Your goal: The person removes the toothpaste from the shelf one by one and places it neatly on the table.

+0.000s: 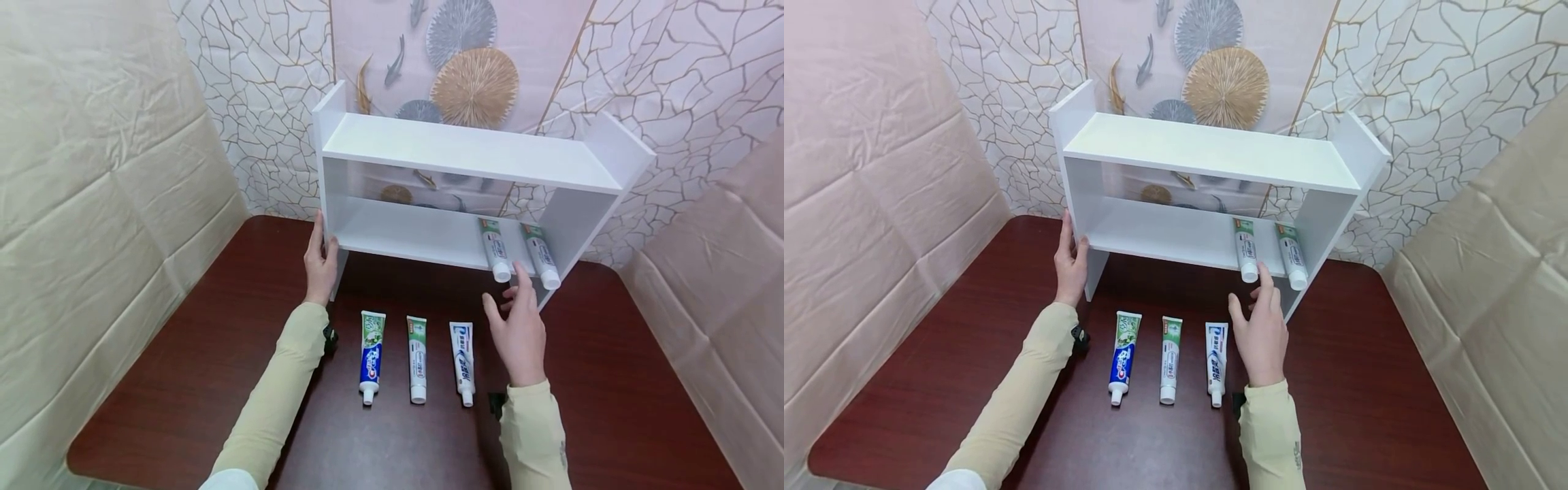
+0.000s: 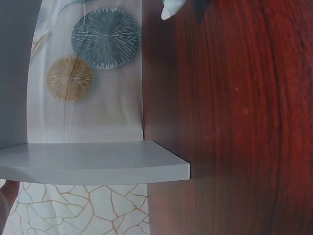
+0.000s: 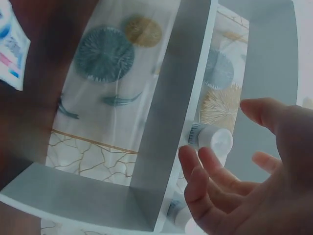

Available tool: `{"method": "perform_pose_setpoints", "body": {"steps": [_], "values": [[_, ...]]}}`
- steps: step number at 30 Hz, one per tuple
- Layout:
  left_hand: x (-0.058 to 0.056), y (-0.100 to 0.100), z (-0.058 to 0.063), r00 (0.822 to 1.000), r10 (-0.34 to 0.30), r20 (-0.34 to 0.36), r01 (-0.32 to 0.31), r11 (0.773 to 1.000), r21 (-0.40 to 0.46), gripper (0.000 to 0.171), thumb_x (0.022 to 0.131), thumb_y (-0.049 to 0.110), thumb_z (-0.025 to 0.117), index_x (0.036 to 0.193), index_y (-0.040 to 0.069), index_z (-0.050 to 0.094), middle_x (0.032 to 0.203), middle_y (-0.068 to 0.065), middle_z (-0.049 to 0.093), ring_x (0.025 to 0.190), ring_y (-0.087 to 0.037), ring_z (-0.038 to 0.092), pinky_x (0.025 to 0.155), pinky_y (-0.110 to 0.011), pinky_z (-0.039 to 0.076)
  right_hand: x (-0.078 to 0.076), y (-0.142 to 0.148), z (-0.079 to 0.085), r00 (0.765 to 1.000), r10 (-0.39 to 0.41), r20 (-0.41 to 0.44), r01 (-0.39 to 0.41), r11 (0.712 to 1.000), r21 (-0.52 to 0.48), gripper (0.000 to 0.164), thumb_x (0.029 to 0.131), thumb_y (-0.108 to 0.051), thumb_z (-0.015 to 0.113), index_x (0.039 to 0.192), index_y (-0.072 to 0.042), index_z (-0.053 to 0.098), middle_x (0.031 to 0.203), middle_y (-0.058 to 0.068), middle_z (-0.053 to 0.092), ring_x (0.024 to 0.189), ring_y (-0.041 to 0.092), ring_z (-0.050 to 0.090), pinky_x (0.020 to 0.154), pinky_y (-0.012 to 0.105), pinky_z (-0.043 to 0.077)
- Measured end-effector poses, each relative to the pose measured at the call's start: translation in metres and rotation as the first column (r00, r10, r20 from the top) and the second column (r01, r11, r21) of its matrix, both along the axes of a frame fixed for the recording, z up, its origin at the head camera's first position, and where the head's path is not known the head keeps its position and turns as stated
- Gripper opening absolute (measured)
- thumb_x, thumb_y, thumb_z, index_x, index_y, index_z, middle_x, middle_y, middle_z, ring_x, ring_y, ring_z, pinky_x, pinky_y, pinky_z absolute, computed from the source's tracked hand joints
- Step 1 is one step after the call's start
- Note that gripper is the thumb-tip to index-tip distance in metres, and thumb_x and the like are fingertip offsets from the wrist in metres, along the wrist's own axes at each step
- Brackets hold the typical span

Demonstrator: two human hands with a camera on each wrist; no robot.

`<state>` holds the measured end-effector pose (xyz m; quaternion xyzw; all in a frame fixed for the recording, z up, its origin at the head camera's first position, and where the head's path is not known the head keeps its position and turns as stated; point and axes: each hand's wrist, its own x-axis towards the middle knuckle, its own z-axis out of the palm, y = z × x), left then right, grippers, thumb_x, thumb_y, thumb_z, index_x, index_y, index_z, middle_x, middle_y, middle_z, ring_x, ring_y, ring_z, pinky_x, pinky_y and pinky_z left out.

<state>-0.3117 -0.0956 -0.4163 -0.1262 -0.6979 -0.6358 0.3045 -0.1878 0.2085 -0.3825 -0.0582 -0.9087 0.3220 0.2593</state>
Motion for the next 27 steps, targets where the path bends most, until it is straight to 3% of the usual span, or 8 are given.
{"method": "perform_pose_setpoints", "body": {"steps": [9, 14, 21, 27], "values": [[-0.001, 0.0, -0.002, 1.0, 0.005, 0.02, -0.005, 1.0, 0.007, 0.055, 0.1, 0.006, 0.047, 0.153, 0.006, 0.029, 0.159, -0.013, 0.028, 0.144, -0.03, 0.034, 0.107, -0.049, 0.039, -0.026, 0.003, 0.009, 0.999, -0.014, 0.048, 0.01, 0.998, 0.07, 0.066, 0.095, -0.038, 0.059, 0.153, -0.024, 0.029, 0.112, 0.016, 0.06, 0.082, 0.029, 0.061, 0.059, 0.04, 0.042], [-0.002, -0.001, -0.004, 1.0, 0.002, 0.021, -0.002, 1.0, 0.017, 0.056, 0.1, 0.006, 0.047, 0.153, 0.007, 0.029, 0.159, -0.012, 0.029, 0.144, -0.028, 0.035, 0.106, -0.048, 0.04, -0.038, 0.004, 0.01, 0.999, -0.032, 0.04, 0.027, 0.992, 0.122, 0.058, 0.096, -0.041, 0.057, 0.148, -0.019, 0.041, 0.128, 0.021, 0.061, 0.076, 0.039, 0.061, 0.06, 0.048, 0.044], [-0.003, 0.0, -0.004, 1.0, 0.004, 0.016, -0.004, 1.0, 0.011, 0.055, 0.1, 0.005, 0.047, 0.152, 0.006, 0.03, 0.159, -0.013, 0.028, 0.144, -0.028, 0.034, 0.108, -0.048, 0.039, -0.047, 0.003, 0.008, 0.997, -0.077, 0.018, 0.073, 0.988, 0.135, 0.05, 0.095, -0.039, 0.059, 0.138, -0.014, 0.052, 0.111, 0.026, 0.065, 0.078, 0.043, 0.062, 0.063, 0.053, 0.047], [-0.003, 0.0, -0.004, 1.0, 0.005, 0.015, -0.005, 1.0, 0.014, 0.055, 0.1, 0.006, 0.047, 0.153, 0.007, 0.029, 0.159, -0.011, 0.029, 0.144, -0.026, 0.035, 0.105, -0.036, 0.042, -0.05, 0.003, 0.008, 0.995, -0.095, -0.007, 0.095, 0.987, 0.131, 0.038, 0.096, -0.033, 0.057, 0.125, -0.01, 0.055, 0.108, 0.025, 0.067, 0.076, 0.041, 0.063, 0.06, 0.05, 0.047]]}}
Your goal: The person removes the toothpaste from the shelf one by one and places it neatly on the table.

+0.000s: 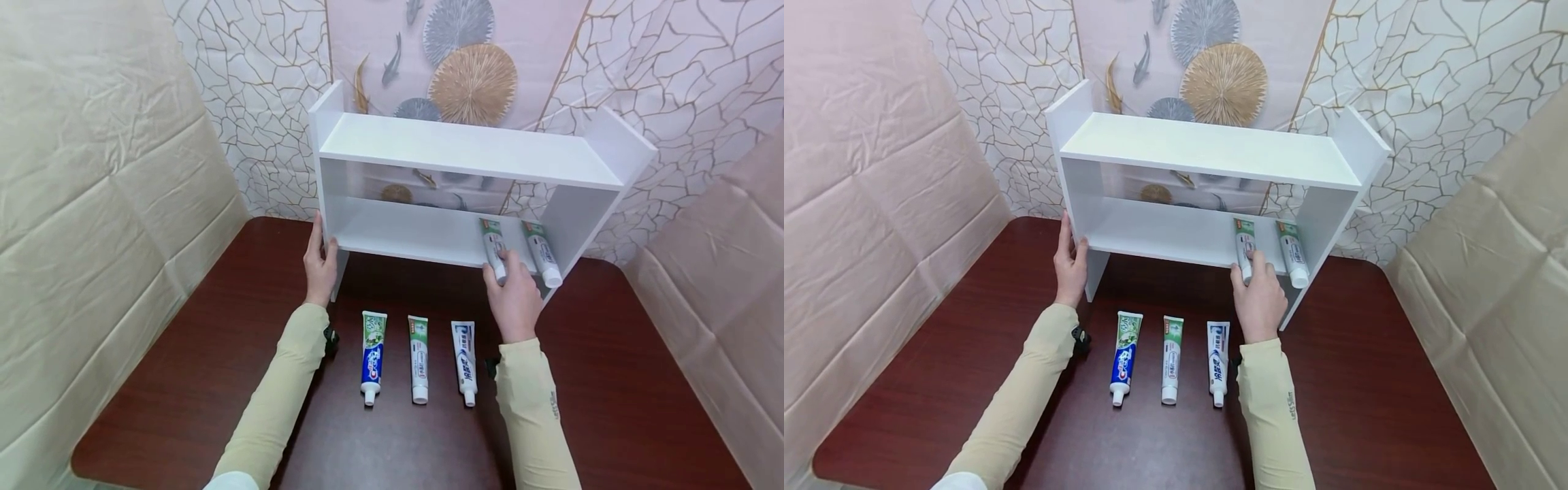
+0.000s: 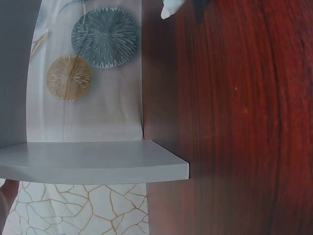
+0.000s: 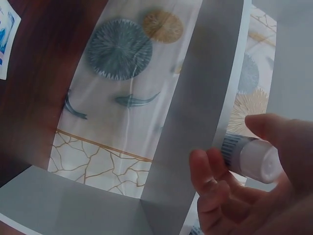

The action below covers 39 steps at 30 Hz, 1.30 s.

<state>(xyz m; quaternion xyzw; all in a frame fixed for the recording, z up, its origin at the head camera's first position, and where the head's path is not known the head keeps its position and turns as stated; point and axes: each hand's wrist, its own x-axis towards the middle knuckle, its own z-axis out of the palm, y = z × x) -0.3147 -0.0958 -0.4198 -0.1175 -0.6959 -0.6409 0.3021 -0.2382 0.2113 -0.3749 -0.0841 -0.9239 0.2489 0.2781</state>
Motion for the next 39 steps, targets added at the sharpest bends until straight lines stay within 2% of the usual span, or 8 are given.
{"method": "perform_pose_setpoints", "body": {"steps": [3, 7, 8, 13, 17, 20, 28, 39], "values": [[0.0, 0.0, 0.0, 1.0, 0.005, -0.003, -0.005, 1.0, -0.002, 0.055, 0.1, 0.005, 0.047, 0.152, 0.006, 0.029, 0.159, -0.012, 0.029, 0.144, -0.026, 0.035, 0.104, -0.035, 0.042, -0.001, 0.0, 0.0, 1.0, 0.003, -0.011, -0.003, 1.0, -0.003, 0.032, 0.096, -0.028, 0.057, 0.121, -0.008, 0.055, 0.106, 0.025, 0.068, 0.073, 0.04, 0.063, 0.058, 0.048, 0.046], [-0.001, 0.001, -0.001, 1.0, 0.006, -0.006, -0.006, 1.0, 0.005, 0.055, 0.1, 0.005, 0.048, 0.152, 0.006, 0.03, 0.159, -0.012, 0.03, 0.144, -0.027, 0.035, 0.106, -0.042, 0.041, -0.002, 0.001, -0.001, 0.999, 0.016, -0.034, -0.016, 1.0, 0.007, 0.026, 0.094, -0.021, 0.055, 0.116, -0.006, 0.055, 0.104, 0.027, 0.069, 0.068, 0.039, 0.063, 0.055, 0.048, 0.045], [-0.001, 0.001, -0.001, 1.0, 0.005, -0.006, -0.005, 1.0, 0.008, 0.056, 0.1, 0.004, 0.047, 0.152, 0.007, 0.03, 0.159, -0.012, 0.029, 0.144, -0.027, 0.035, 0.106, -0.038, 0.041, -0.002, 0.001, -0.001, 0.999, 0.021, -0.042, -0.02, 1.0, 0.01, 0.025, 0.093, -0.02, 0.055, 0.114, -0.006, 0.054, 0.103, 0.027, 0.069, 0.067, 0.04, 0.063, 0.054, 0.048, 0.044], [-0.001, 0.001, 0.002, 1.0, 0.01, -0.014, -0.01, 1.0, -0.004, 0.055, 0.1, 0.003, 0.046, 0.152, 0.005, 0.029, 0.159, -0.013, 0.029, 0.143, -0.029, 0.035, 0.105, -0.036, 0.041, 0.0, 0.002, 0.003, 0.998, 0.05, -0.033, -0.049, 0.999, 0.019, 0.022, 0.092, -0.016, 0.055, 0.11, -0.005, 0.051, 0.101, 0.028, 0.07, 0.061, 0.037, 0.06, 0.051, 0.043, 0.041], [-0.001, 0.001, 0.001, 1.0, 0.005, -0.008, -0.005, 1.0, -0.003, 0.055, 0.1, 0.004, 0.046, 0.153, 0.005, 0.029, 0.159, -0.013, 0.028, 0.145, -0.028, 0.033, 0.109, -0.045, 0.038, 0.004, 0.003, 0.005, 0.997, 0.071, 0.005, -0.071, 0.997, 0.012, 0.023, 0.092, -0.017, 0.054, 0.112, -0.005, 0.049, 0.096, 0.028, 0.07, 0.056, 0.033, 0.055, 0.048, 0.035, 0.035], [-0.002, 0.0, 0.0, 1.0, 0.0, 0.002, 0.0, 1.0, 0.005, 0.055, 0.1, 0.005, 0.047, 0.153, 0.006, 0.029, 0.16, -0.012, 0.028, 0.145, -0.027, 0.032, 0.111, -0.047, 0.036, 0.008, 0.003, 0.005, 0.996, 0.082, 0.027, -0.082, 0.997, 0.0, 0.024, 0.093, -0.018, 0.052, 0.114, -0.006, 0.048, 0.095, 0.028, 0.07, 0.054, 0.031, 0.053, 0.048, 0.032, 0.033], [-0.001, 0.001, -0.001, 1.0, 0.0, -0.002, 0.0, 1.0, 0.006, 0.055, 0.1, 0.005, 0.047, 0.152, 0.005, 0.029, 0.159, -0.013, 0.029, 0.145, -0.028, 0.033, 0.109, -0.048, 0.038, 0.015, 0.003, 0.004, 0.995, 0.085, 0.052, -0.084, 0.996, -0.019, 0.025, 0.093, -0.018, 0.052, 0.115, -0.007, 0.047, 0.101, 0.028, 0.069, 0.053, 0.03, 0.053, 0.047, 0.03, 0.034], [0.001, 0.002, 0.002, 0.999, 0.016, -0.028, -0.016, 1.0, -0.01, 0.054, 0.1, 0.003, 0.046, 0.15, -0.003, 0.029, 0.157, -0.022, 0.029, 0.143, -0.035, 0.034, 0.105, -0.052, 0.04, 0.03, 0.002, 0.004, 0.993, 0.089, 0.076, -0.086, 0.996, -0.032, 0.028, 0.093, -0.017, 0.051, 0.118, -0.006, 0.048, 0.102, 0.03, 0.068, 0.056, 0.03, 0.055, 0.048, 0.029, 0.034]]}}
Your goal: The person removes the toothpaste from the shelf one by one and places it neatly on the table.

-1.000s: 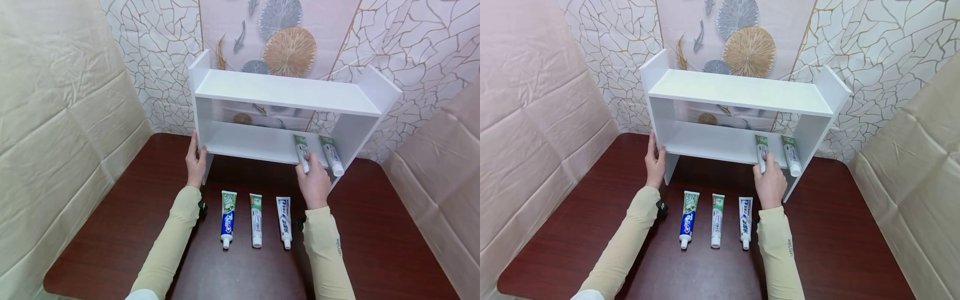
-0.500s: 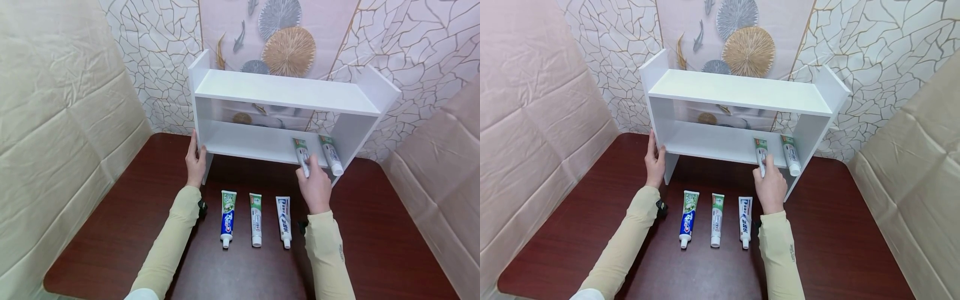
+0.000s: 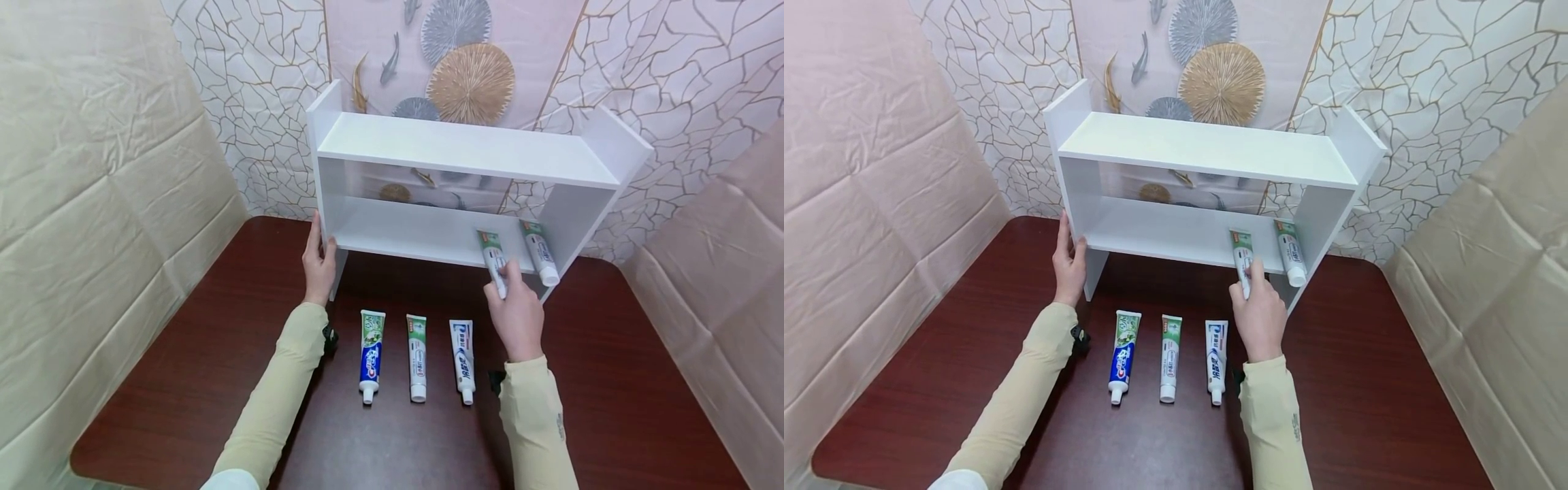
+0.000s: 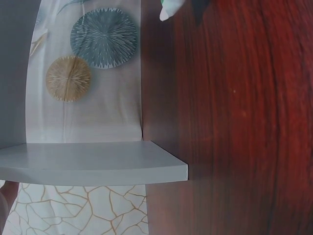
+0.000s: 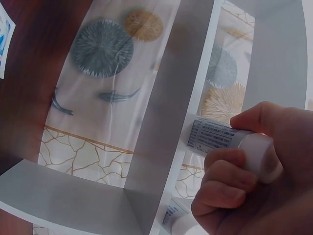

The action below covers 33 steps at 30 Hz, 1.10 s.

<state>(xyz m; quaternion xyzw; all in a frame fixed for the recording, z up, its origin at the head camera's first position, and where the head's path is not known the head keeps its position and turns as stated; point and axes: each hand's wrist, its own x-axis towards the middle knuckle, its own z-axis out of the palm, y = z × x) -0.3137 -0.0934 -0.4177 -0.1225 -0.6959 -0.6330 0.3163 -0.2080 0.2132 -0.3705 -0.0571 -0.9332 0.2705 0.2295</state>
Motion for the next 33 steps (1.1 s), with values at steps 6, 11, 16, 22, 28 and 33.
{"method": "perform_pose_setpoints", "body": {"steps": [6, 11, 16, 22, 28, 33], "values": [[0.002, 0.0, 0.003, 1.0, 0.004, 0.024, -0.004, 1.0, -0.013, 0.054, 0.1, 0.004, 0.046, 0.151, -0.002, 0.028, 0.157, -0.021, 0.029, 0.143, -0.033, 0.035, 0.104, -0.047, 0.041, 0.006, 0.0, -0.001, 1.0, -0.001, -0.005, 0.001, 1.0, 0.006, 0.028, 0.092, -0.016, 0.052, 0.117, -0.006, 0.048, 0.099, 0.03, 0.068, 0.056, 0.03, 0.055, 0.048, 0.03, 0.034], [0.003, 0.0, 0.002, 0.999, 0.011, 0.033, -0.011, 1.0, -0.022, 0.055, 0.1, 0.005, 0.046, 0.152, 0.002, 0.028, 0.158, -0.017, 0.029, 0.143, -0.031, 0.035, 0.104, -0.038, 0.043, 0.011, 0.0, -0.003, 1.0, -0.003, -0.011, 0.003, 1.0, 0.012, 0.028, 0.092, -0.017, 0.052, 0.118, -0.006, 0.048, 0.096, 0.03, 0.068, 0.052, 0.028, 0.053, 0.048, 0.029, 0.034], [-0.012, -0.001, -0.013, 0.999, 0.028, 0.025, -0.028, 1.0, -0.003, 0.056, 0.1, 0.004, 0.047, 0.153, 0.006, 0.029, 0.159, -0.011, 0.03, 0.143, -0.027, 0.036, 0.099, -0.031, 0.043, 0.015, 0.001, -0.005, 1.0, -0.006, -0.018, 0.006, 1.0, 0.024, 0.03, 0.091, -0.016, 0.054, 0.119, -0.006, 0.048, 0.093, 0.03, 0.068, 0.051, 0.028, 0.052, 0.047, 0.031, 0.035], [-0.023, -0.002, -0.023, 1.0, 0.028, -0.009, -0.028, 0.999, 0.016, 0.055, 0.1, 0.008, 0.049, 0.153, 0.011, 0.032, 0.159, -0.006, 0.032, 0.143, -0.023, 0.038, 0.107, -0.046, 0.04, 0.018, 0.002, -0.005, 1.0, -0.015, 0.001, 0.015, 1.0, 0.026, 0.031, 0.091, -0.017, 0.055, 0.119, -0.005, 0.047, 0.093, 0.031, 0.068, 0.052, 0.029, 0.053, 0.047, 0.032, 0.036], [-0.022, -0.002, -0.024, 1.0, 0.024, -0.017, -0.024, 1.0, 0.015, 0.055, 0.1, 0.009, 0.049, 0.153, 0.01, 0.032, 0.159, -0.008, 0.032, 0.143, -0.025, 0.037, 0.106, -0.049, 0.04, 0.024, 0.001, -0.004, 0.999, -0.023, 0.03, 0.023, 1.0, 0.018, 0.031, 0.092, -0.017, 0.056, 0.119, -0.006, 0.047, 0.099, 0.031, 0.068, 0.056, 0.031, 0.057, 0.049, 0.032, 0.037], [-0.023, -0.003, -0.024, 1.0, 0.022, -0.021, -0.021, 1.0, 0.014, 0.055, 0.1, 0.007, 0.048, 0.153, 0.007, 0.03, 0.159, -0.01, 0.03, 0.144, -0.026, 0.035, 0.107, -0.04, 0.041, 0.029, 0.001, -0.006, 0.999, -0.023, 0.03, 0.023, 1.0, 0.018, 0.03, 0.092, -0.018, 0.056, 0.118, -0.006, 0.047, 0.096, 0.03, 0.068, 0.055, 0.03, 0.056, 0.049, 0.032, 0.038]]}}
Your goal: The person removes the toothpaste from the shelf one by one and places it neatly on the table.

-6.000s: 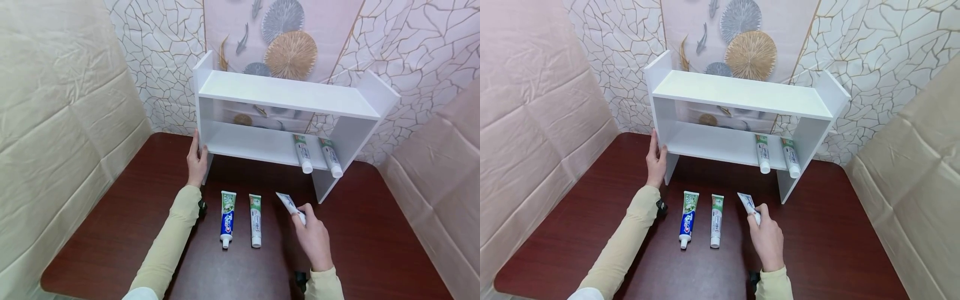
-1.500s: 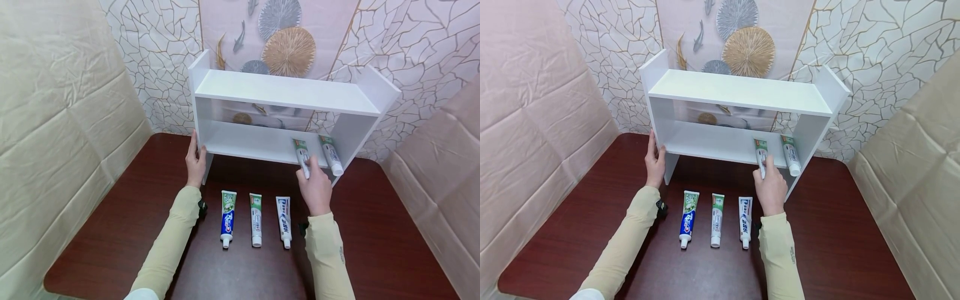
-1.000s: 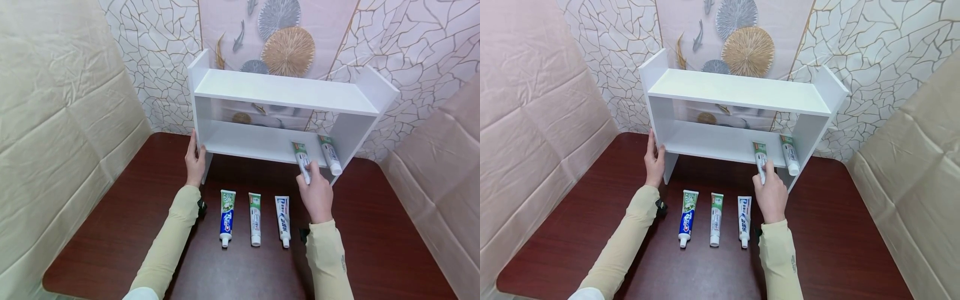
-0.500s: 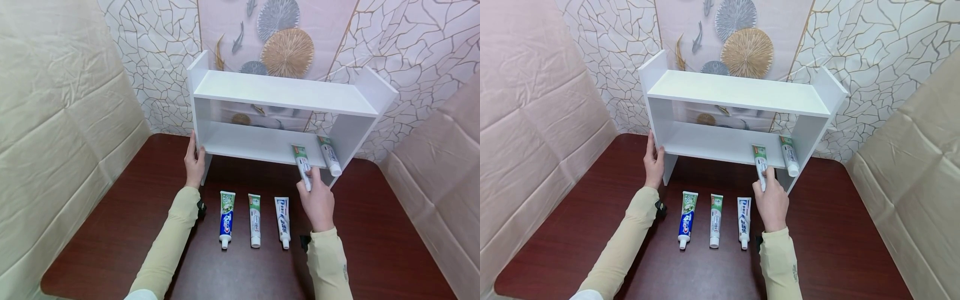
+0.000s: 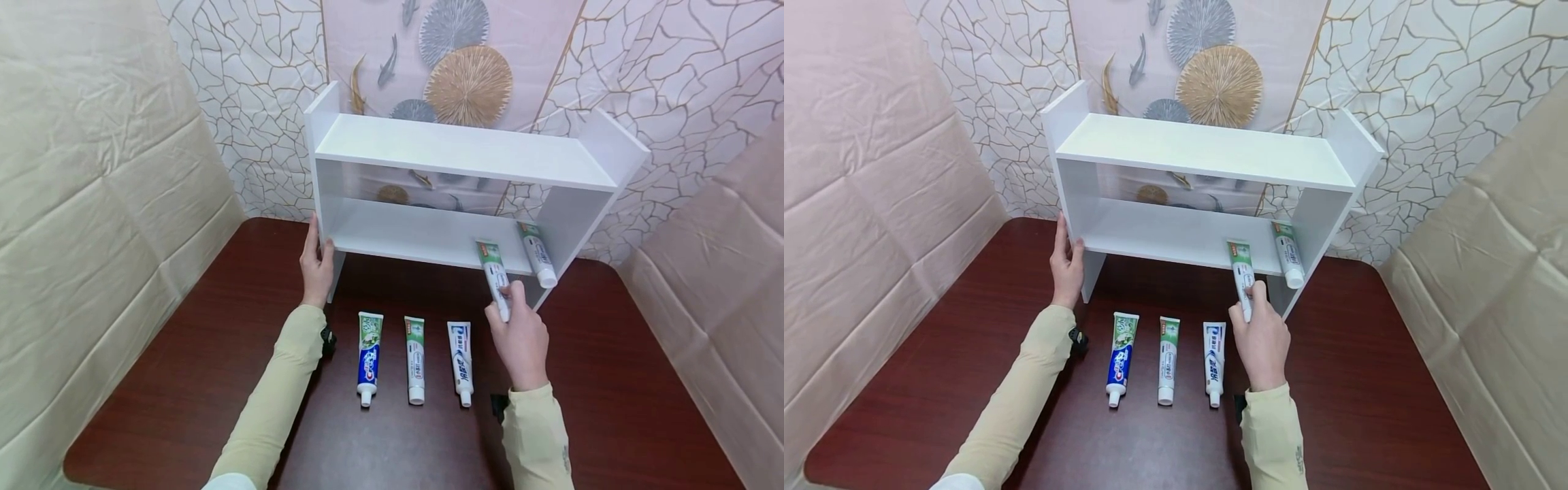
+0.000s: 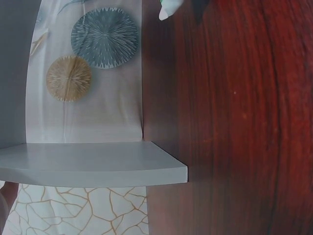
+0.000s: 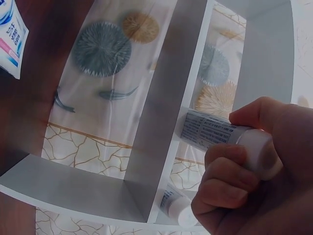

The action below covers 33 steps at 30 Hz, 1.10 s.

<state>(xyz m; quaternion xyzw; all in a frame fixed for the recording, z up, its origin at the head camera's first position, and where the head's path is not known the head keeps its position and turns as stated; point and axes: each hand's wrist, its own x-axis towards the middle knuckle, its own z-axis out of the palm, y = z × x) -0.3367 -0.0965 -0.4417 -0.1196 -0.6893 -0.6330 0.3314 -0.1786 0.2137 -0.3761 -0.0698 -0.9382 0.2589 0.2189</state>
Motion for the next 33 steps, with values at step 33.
{"method": "perform_pose_setpoints", "body": {"steps": [33], "values": [[0.022, 0.004, 0.023, 0.999, -0.013, 0.032, 0.014, 1.0, -0.011, 0.055, 0.1, 0.004, 0.046, 0.152, 0.002, 0.028, 0.158, -0.015, 0.03, 0.142, -0.031, 0.037, 0.104, -0.039, 0.042, 0.045, -0.002, -0.016, 0.996, -0.038, -0.08, 0.027, 0.99, -0.14, 0.033, 0.093, -0.017, 0.059, 0.123, -0.006, 0.051, 0.104, 0.029, 0.069, 0.062, 0.029, 0.059, 0.049, 0.028, 0.039]]}}
